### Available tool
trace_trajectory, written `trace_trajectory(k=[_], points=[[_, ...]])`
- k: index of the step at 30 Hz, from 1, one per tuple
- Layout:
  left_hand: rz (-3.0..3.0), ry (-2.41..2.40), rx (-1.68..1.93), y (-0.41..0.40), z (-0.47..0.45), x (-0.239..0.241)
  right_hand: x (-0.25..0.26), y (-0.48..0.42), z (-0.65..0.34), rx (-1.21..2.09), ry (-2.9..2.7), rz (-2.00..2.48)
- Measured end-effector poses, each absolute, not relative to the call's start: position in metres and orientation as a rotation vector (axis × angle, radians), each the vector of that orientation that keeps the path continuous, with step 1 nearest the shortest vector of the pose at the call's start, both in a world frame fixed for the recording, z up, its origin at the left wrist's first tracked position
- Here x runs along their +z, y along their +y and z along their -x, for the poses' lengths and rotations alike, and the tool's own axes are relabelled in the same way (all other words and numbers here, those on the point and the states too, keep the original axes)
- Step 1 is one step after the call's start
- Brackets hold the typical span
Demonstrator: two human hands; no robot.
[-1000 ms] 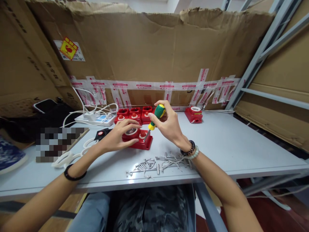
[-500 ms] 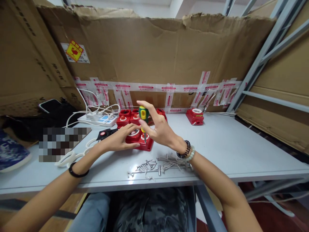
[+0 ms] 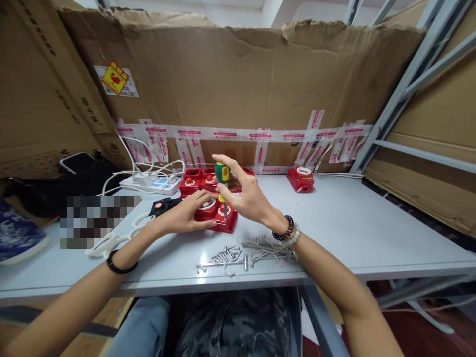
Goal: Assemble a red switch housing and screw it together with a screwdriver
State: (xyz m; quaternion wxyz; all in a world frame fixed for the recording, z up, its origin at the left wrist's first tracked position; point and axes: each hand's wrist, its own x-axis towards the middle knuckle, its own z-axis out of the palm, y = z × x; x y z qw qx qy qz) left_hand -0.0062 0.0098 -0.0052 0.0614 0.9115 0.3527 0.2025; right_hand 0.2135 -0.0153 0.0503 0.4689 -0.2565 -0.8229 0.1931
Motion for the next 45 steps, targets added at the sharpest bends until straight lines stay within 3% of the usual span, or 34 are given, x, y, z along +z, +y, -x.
trace_trajectory(k=[7,14,21,29,38,45], points=[[-2.786,1.082,0.597,0.0127,0.0075,-0.0098,0.0415,-0.0123,-0.2091,0.104,-1.953,0.686],[-2.767,1.075,0.601,0.0101,0.006,-0.0065,0.0479,-0.0141,-0.2135,0.525,-2.023,0.58],[-2.759,1.092,0.603,0.0115,0.0071,-0.0091,0.0419,-0.0139,-0.209,0.104,-1.907,0.704],[-2.743,1.088,0.61,0.0077,0.0048,-0.0041,0.0511,-0.0159,-0.2145,0.609,-2.024,0.564],[-2.759,1.106,0.6,0.0101,0.006,-0.0075,0.0432,-0.0102,-0.2085,0.134,-1.886,0.766],[-2.742,1.099,0.601,0.0087,0.0046,-0.0052,0.0502,-0.0116,-0.2175,0.691,-2.053,0.523]])
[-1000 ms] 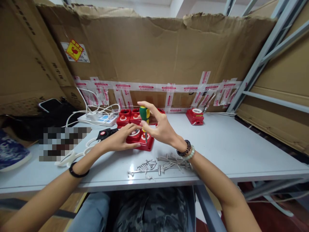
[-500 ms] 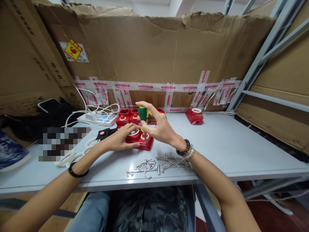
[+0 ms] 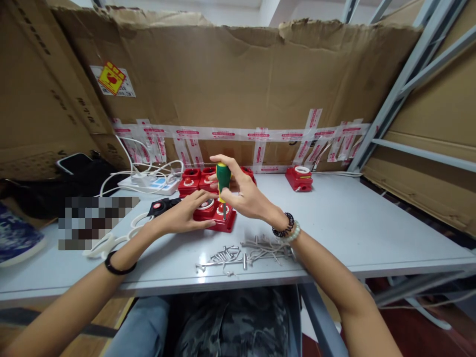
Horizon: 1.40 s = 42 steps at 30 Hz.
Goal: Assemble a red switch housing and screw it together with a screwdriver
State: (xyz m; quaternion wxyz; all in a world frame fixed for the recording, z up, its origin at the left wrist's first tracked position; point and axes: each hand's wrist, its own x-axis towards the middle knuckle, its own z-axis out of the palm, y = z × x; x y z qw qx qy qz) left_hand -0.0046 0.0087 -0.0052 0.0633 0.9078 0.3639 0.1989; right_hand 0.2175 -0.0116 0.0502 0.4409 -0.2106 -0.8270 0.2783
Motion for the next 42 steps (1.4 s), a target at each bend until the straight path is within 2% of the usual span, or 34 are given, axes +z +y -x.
trace_trajectory(k=[8,19,21,25,27,37,39,42], points=[[-2.75,1.094,0.598,0.009,0.005,-0.006,0.056,-0.017,-0.217,0.658,-2.088,0.529],[-2.751,1.122,0.565,0.009,0.005,-0.006,0.043,-0.01,-0.209,0.073,-1.911,0.787],[-2.75,1.119,0.563,0.009,0.005,-0.006,0.047,-0.013,-0.212,0.119,-1.971,0.759],[-2.732,1.114,0.558,0.008,0.004,-0.004,0.057,-0.019,-0.221,0.581,-2.12,0.569],[-2.729,1.106,0.562,0.008,0.004,-0.004,0.058,-0.018,-0.222,0.709,-2.141,0.502],[-2.721,1.141,0.554,0.007,0.004,-0.003,0.042,-0.009,-0.214,0.086,-1.965,0.766],[-2.719,1.124,0.568,0.007,0.004,-0.003,0.045,-0.011,-0.216,0.18,-1.997,0.69],[-2.717,1.114,0.579,0.007,0.004,-0.003,0.048,-0.012,-0.218,0.491,-2.023,0.562]])
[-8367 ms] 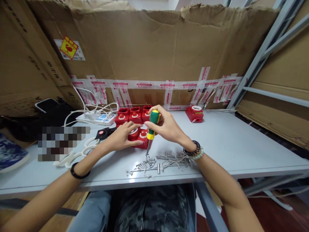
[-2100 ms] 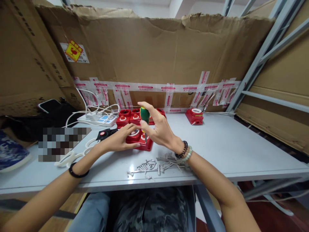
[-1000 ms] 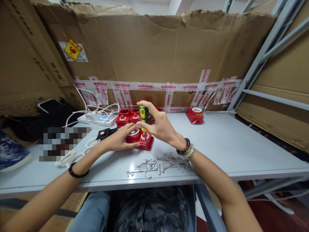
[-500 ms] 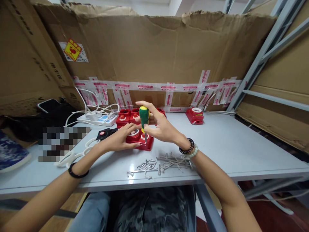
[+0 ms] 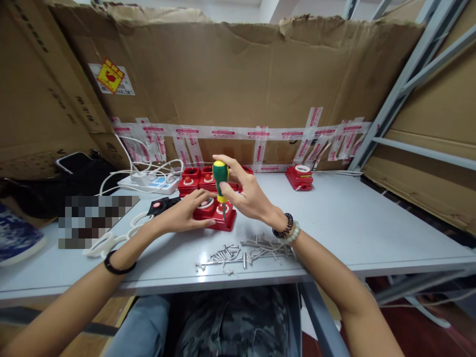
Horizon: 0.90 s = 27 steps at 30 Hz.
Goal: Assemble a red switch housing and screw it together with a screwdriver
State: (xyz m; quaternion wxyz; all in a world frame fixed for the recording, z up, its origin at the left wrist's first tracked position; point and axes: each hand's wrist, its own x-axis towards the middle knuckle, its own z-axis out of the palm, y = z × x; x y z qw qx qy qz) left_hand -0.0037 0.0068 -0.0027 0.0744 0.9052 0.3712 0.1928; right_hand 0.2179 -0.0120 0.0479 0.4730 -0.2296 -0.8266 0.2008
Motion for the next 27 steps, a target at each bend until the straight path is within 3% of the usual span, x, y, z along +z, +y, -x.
trace_trajectory(k=[3,9,11,16,23,27], points=[[-2.732,1.122,0.572,0.008,0.004,-0.005,0.044,-0.01,-0.214,0.496,-1.991,0.567],[-2.757,1.125,0.581,0.009,0.005,-0.007,0.039,-0.009,-0.211,-0.05,-1.932,0.727],[-2.744,1.123,0.574,0.008,0.005,-0.006,0.043,-0.011,-0.215,-0.032,-1.984,0.709],[-2.724,1.135,0.558,0.007,0.004,-0.003,0.051,-0.016,-0.219,0.379,-2.043,0.592],[-2.744,1.13,0.575,0.01,0.006,-0.008,0.046,-0.015,-0.214,-0.014,-1.957,0.754],[-2.743,1.115,0.582,0.008,0.005,-0.006,0.05,-0.019,-0.217,0.158,-2.048,0.679]])
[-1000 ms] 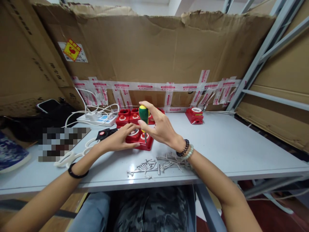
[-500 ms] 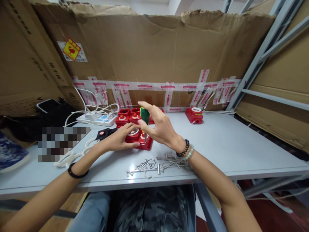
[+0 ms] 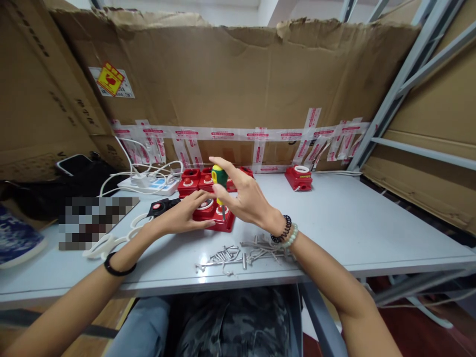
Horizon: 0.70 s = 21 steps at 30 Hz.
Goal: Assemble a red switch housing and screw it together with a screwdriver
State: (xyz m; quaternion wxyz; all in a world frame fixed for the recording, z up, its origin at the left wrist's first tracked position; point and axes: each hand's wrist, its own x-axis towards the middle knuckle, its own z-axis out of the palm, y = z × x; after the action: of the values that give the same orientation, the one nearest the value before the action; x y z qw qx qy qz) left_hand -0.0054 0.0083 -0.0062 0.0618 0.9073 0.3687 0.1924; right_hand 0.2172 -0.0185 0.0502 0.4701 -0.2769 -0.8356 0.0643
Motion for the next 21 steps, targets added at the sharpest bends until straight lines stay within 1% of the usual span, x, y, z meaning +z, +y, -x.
trace_trajectory(k=[2,4,9,11,15,17,19,21], points=[[-2.738,1.12,0.573,0.0075,0.005,-0.005,0.0508,-0.0181,-0.2181,0.338,-2.056,0.632],[-2.738,1.122,0.57,0.0076,0.0047,-0.0048,0.049,-0.0164,-0.217,0.371,-2.033,0.632],[-2.751,1.134,0.566,0.0087,0.0049,-0.0062,0.0442,-0.0142,-0.2116,0.102,-1.916,0.722],[-2.741,1.139,0.557,0.0082,0.0048,-0.0056,0.0461,-0.0157,-0.213,0.105,-1.939,0.715],[-2.718,1.131,0.56,0.0067,0.0041,-0.0032,0.0525,-0.0177,-0.2198,0.422,-2.033,0.646],[-2.716,1.132,0.565,0.0067,0.004,-0.003,0.0523,-0.0167,-0.2206,0.508,-2.04,0.628],[-2.717,1.132,0.57,0.0075,0.0041,-0.0039,0.0488,-0.0152,-0.218,0.447,-2.007,0.662],[-2.725,1.126,0.578,0.0087,0.0046,-0.0056,0.0437,-0.0142,-0.2131,0.297,-1.949,0.715]])
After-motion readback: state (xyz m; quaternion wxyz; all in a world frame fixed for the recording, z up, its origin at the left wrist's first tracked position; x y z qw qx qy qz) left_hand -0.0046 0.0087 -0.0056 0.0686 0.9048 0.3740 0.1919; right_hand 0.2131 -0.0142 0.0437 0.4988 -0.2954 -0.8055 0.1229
